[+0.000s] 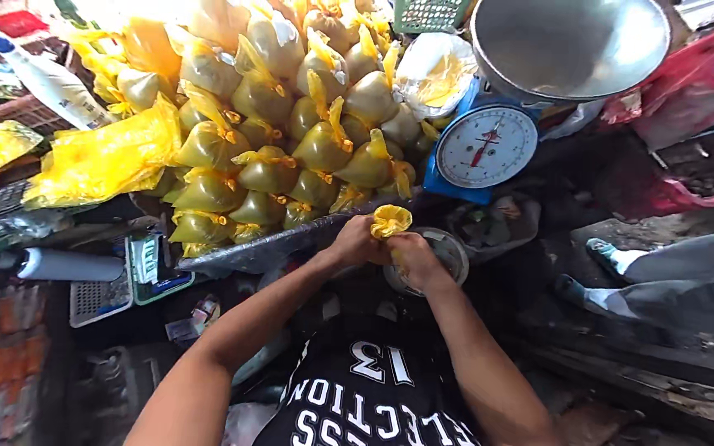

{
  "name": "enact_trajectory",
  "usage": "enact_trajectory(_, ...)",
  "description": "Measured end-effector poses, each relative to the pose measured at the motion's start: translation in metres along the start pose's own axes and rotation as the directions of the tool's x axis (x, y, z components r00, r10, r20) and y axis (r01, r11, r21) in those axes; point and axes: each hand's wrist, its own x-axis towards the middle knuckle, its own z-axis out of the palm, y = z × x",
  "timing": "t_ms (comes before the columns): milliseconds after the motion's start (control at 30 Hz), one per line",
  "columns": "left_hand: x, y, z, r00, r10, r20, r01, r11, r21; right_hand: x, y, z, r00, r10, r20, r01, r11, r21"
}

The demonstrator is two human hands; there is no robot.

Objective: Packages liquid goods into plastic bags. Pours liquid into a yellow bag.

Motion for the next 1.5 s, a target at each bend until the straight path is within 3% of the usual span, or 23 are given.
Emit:
enact_trajectory(33, -0.004, -0.007, -0.002, 0.999, 0.047, -0.006, -0.047, 0.998, -0.036, -0.002, -0.010, -0.007, 0.994, -0.013, 0.112, 0.018, 0.999, -0.043)
enact_trajectory(100, -0.011, -0.015, -0.002, 0.986, 0.164, -0.004, -0.164, 0.985, -0.060, 0.000, -0.032, -0.025, 0.961, -0.084, 0.262, 0.173, 0.926, -0.335)
enact_trajectory(200, -0.017, -0.011, -0.001, 0.966, 0.260, -0.008, -0.260, 0.965, -0.024, 0.000, -0.059, -0.038, 0.923, -0.242, 0.299, 0.384, 0.624, -0.680)
enact_trajectory(267, -0.014, 0.000, -0.005, 0.951, 0.302, -0.058, -0.302, 0.953, 0.023, -0.001, -0.065, -0.043, 0.883, -0.363, 0.298, 0.464, 0.574, -0.675)
enact_trajectory(333, -0.012, 0.011, -0.009, 0.941, 0.304, -0.150, -0.314, 0.949, -0.043, -0.004, -0.058, -0.041, 0.866, -0.453, 0.212, 0.492, 0.697, -0.522)
enact_trajectory(433, -0.016, 0.029, -0.016, 0.968, 0.116, -0.221, -0.181, 0.936, -0.302, -0.004, -0.041, -0.034, 0.897, -0.424, 0.124, 0.442, 0.872, -0.212)
enact_trajectory(500, -0.020, 0.039, -0.022, 0.977, -0.054, -0.205, -0.036, 0.911, -0.411, -0.003, -0.035, -0.022, 0.857, -0.513, 0.053, 0.504, 0.811, -0.296)
enact_trajectory(633, -0.005, 0.046, -0.031, 0.942, -0.323, -0.095, 0.221, 0.805, -0.550, -0.003, -0.032, 0.003, 0.627, -0.779, -0.017, 0.657, 0.539, -0.527)
enact_trajectory(700, 0.019, 0.046, -0.040, 0.932, -0.359, -0.040, 0.282, 0.794, -0.539, -0.003, -0.032, 0.001, 0.620, -0.784, 0.008, 0.662, 0.519, -0.541)
enact_trajectory(767, 0.022, 0.045, -0.042, 0.957, -0.287, -0.035, 0.245, 0.871, -0.426, -0.006, -0.033, -0.006, 0.699, -0.715, 0.015, 0.639, 0.615, -0.462)
enact_trajectory(833, 0.010, 0.061, -0.045, 0.985, -0.104, -0.136, 0.093, 0.992, -0.087, -0.007, -0.037, -0.015, 0.785, -0.618, 0.040, 0.597, 0.738, -0.313)
enact_trajectory(900, 0.001, 0.064, -0.041, 0.972, 0.157, -0.176, -0.095, 0.943, 0.318, -0.005, -0.040, -0.026, 0.860, -0.503, 0.084, 0.510, 0.847, -0.154)
enact_trajectory(967, -0.007, 0.055, -0.034, 0.940, 0.292, -0.178, -0.181, 0.867, 0.464, -0.003, -0.041, -0.034, 0.885, -0.444, 0.140, 0.459, 0.883, -0.102)
enact_trajectory(1000, -0.009, 0.051, -0.029, 0.946, 0.248, -0.207, -0.149, 0.903, 0.404, -0.001, -0.041, -0.037, 0.876, -0.455, 0.164, 0.478, 0.865, -0.152)
enact_trajectory(1067, -0.010, 0.051, -0.020, 0.971, -0.115, -0.209, 0.114, 0.993, -0.015, 0.002, -0.032, -0.038, 0.837, -0.531, 0.135, 0.542, 0.764, -0.350)
enact_trajectory(1133, -0.009, 0.048, -0.012, 0.864, -0.502, 0.026, 0.446, 0.741, -0.502, 0.007, -0.013, -0.033, 0.784, -0.619, 0.042, 0.534, 0.639, -0.553)
enact_trajectory(1167, -0.006, 0.044, -0.010, 0.817, -0.564, 0.117, 0.509, 0.611, -0.607, 0.010, -0.006, -0.029, 0.779, -0.626, 0.026, 0.493, 0.587, -0.642)
enact_trajectory(1200, -0.002, 0.041, -0.008, 0.797, -0.586, 0.146, 0.532, 0.567, -0.629, 0.012, -0.001, -0.023, 0.789, -0.613, 0.033, 0.436, 0.522, -0.733)
enact_trajectory(1267, 0.006, 0.032, -0.010, 0.828, -0.551, 0.103, 0.519, 0.685, -0.511, 0.014, 0.009, -0.008, 0.768, -0.635, 0.083, 0.385, 0.356, -0.852)
enact_trajectory(1333, 0.013, 0.026, -0.021, 0.895, -0.440, -0.072, 0.418, 0.884, -0.207, 0.019, 0.012, -0.002, 0.662, -0.735, 0.148, 0.429, 0.209, -0.879)
enact_trajectory(1400, 0.019, 0.029, -0.037, 0.920, -0.350, -0.174, 0.350, 0.936, -0.030, 0.022, 0.012, 0.004, 0.553, -0.815, 0.174, 0.506, 0.162, -0.847)
enact_trajectory(1433, 0.023, 0.033, -0.040, 0.918, -0.352, -0.185, 0.340, 0.936, -0.091, 0.021, 0.012, 0.007, 0.508, -0.845, 0.166, 0.536, 0.160, -0.829)
enact_trajectory(1500, 0.040, 0.041, -0.039, 0.878, -0.450, -0.164, 0.353, 0.840, -0.413, 0.017, 0.011, 0.008, 0.429, -0.893, 0.136, 0.580, 0.157, -0.800)
